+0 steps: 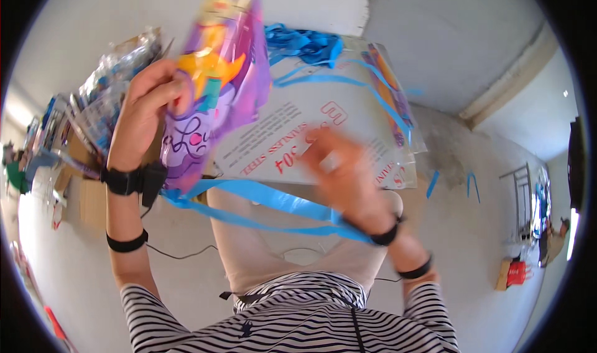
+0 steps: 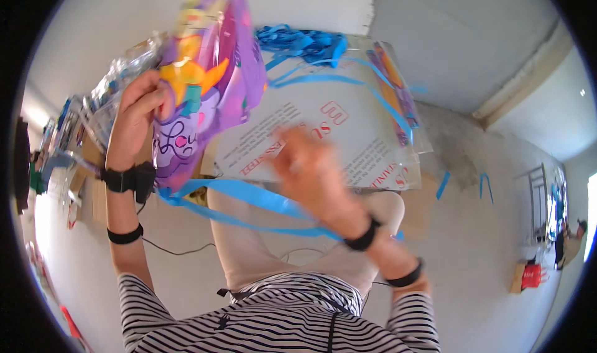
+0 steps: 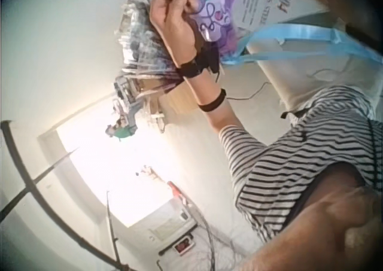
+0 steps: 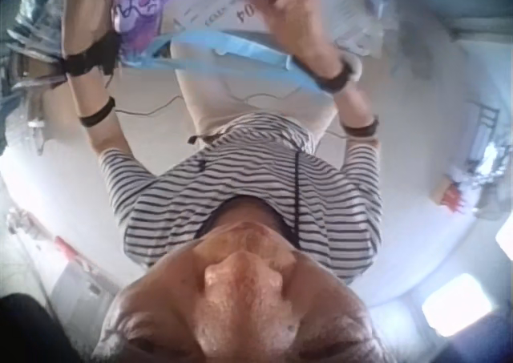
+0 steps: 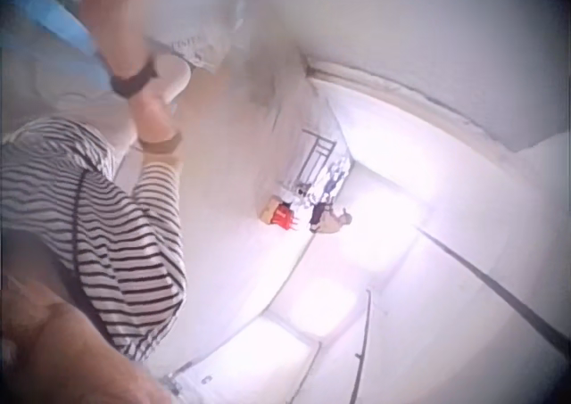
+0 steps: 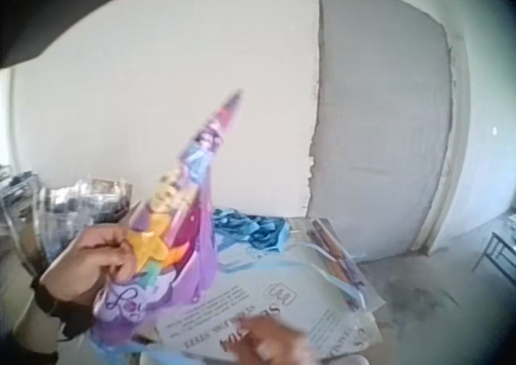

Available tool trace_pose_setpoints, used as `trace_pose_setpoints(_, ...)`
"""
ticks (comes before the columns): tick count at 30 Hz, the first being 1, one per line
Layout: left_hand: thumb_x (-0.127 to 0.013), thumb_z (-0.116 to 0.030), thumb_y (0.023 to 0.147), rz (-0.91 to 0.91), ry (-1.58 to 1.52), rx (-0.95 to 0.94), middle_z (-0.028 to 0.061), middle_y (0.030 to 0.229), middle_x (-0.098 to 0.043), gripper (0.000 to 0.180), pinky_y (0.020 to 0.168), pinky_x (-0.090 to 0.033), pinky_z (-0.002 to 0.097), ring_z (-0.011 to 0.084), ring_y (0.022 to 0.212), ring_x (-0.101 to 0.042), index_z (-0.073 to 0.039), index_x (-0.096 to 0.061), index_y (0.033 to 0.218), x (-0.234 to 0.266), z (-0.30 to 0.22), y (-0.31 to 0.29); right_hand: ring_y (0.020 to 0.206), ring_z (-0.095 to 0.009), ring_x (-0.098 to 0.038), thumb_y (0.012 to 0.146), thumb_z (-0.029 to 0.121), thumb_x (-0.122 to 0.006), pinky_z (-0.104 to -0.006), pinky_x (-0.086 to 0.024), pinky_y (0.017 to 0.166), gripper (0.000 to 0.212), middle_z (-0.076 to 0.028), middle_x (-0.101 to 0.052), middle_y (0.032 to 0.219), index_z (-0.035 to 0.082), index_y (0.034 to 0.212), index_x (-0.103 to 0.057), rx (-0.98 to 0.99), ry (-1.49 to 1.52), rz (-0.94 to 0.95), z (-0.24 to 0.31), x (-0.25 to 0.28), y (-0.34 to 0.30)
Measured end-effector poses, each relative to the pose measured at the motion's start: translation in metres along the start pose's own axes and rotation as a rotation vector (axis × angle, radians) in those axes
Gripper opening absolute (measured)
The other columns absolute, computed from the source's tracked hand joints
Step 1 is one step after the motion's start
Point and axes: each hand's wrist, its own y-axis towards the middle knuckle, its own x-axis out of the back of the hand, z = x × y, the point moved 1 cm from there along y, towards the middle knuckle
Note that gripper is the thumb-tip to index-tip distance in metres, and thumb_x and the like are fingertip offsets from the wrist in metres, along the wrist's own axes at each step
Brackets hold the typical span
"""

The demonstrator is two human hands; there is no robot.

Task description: Assembling and packaging plastic kites at a workshop table.

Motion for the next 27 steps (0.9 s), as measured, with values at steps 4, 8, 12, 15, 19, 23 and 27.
trace_pose_setpoints(4,-0.055,-0.005,0.093,0.297,0.131,0.080,0.0003,0.071,-0.050,0.006,0.058,-0.036,0.0223,0.0074,0.062,-0.046,0.001,-0.052,0.091,-0.022,-0.018,0.002,0.109,-0.034,-0.058,0.076,0.004,-0.073,-0.0395,-0.047,0.096,0.042,-0.013,-0.065,0.117,0.006,0.118,-0.066,0.716,-0.682,-0.230,0.067,0.085,0.092)
trace_pose_setpoints(8,-0.059,-0.004,0.095,0.535,0.068,0.062,0.0000,0.069,-0.050,0.010,0.056,-0.035,0.0218,0.0059,0.062,-0.043,0.002,-0.052,0.090,-0.048,-0.030,0.018,0.100,-0.031,-0.060,0.075,0.011,-0.072,-0.0417,-0.046,0.088,0.035,-0.012,-0.067,0.095,0.005,0.109,-0.069,0.791,-0.721,0.132,0.063,0.106,0.131)
trace_pose_setpoints(12,-0.062,-0.007,0.094,0.549,0.139,0.004,0.0041,0.091,-0.063,0.022,0.074,-0.047,0.0217,0.0084,0.081,-0.056,0.004,-0.061,0.113,-0.031,-0.023,0.021,0.062,-0.019,-0.054,0.078,0.005,-0.061,-0.0289,-0.044,0.063,0.013,-0.013,-0.058,0.068,-0.003,0.087,-0.064,0.207,-0.433,0.412,0.056,0.130,0.135)
trace_pose_setpoints(15,-0.070,-0.037,0.089,0.477,0.125,-0.034,0.0079,0.107,-0.067,0.055,0.081,-0.049,0.0222,0.0111,0.094,-0.060,-0.001,-0.059,0.129,0.015,0.000,0.023,0.063,-0.011,-0.052,0.078,0.003,-0.060,-0.0254,-0.043,0.061,0.009,-0.008,-0.057,0.066,-0.004,0.084,-0.061,0.062,-0.466,0.415,0.051,0.167,0.146)
trace_pose_setpoints(19,-0.050,-0.079,0.084,0.251,-0.415,0.071,0.0142,0.134,-0.059,0.098,0.103,-0.047,0.0410,0.0246,0.124,-0.058,-0.010,-0.035,0.152,0.065,0.066,-0.001,0.070,-0.005,-0.054,0.079,0.000,-0.061,-0.0212,-0.044,0.065,0.006,0.000,-0.063,0.076,-0.004,0.085,-0.061,-0.114,-0.295,0.355,0.037,0.209,0.158)
trace_pose_setpoints(23,-0.056,-0.073,0.085,0.348,-0.824,0.192,0.0131,0.142,-0.052,0.096,0.105,-0.044,0.0473,0.0260,0.132,-0.050,-0.012,-0.029,0.154,0.015,0.141,-0.024,0.072,-0.004,-0.056,0.080,-0.002,-0.061,-0.0197,-0.046,0.068,0.007,0.001,-0.063,0.080,-0.003,0.087,-0.062,-0.142,-0.220,0.299,0.038,0.208,0.177)
trace_pose_setpoints(27,-0.076,-0.032,0.085,0.377,-0.853,0.266,0.0112,0.140,-0.053,0.086,0.100,-0.045,0.0442,0.0243,0.128,-0.052,-0.013,-0.027,0.154,-0.057,0.149,-0.012,0.074,-0.004,-0.059,0.082,0.002,-0.062,-0.0198,-0.048,0.070,0.009,0.001,-0.065,0.081,-0.003,0.089,-0.065,-0.129,-0.238,0.327,0.027,0.219,0.203)
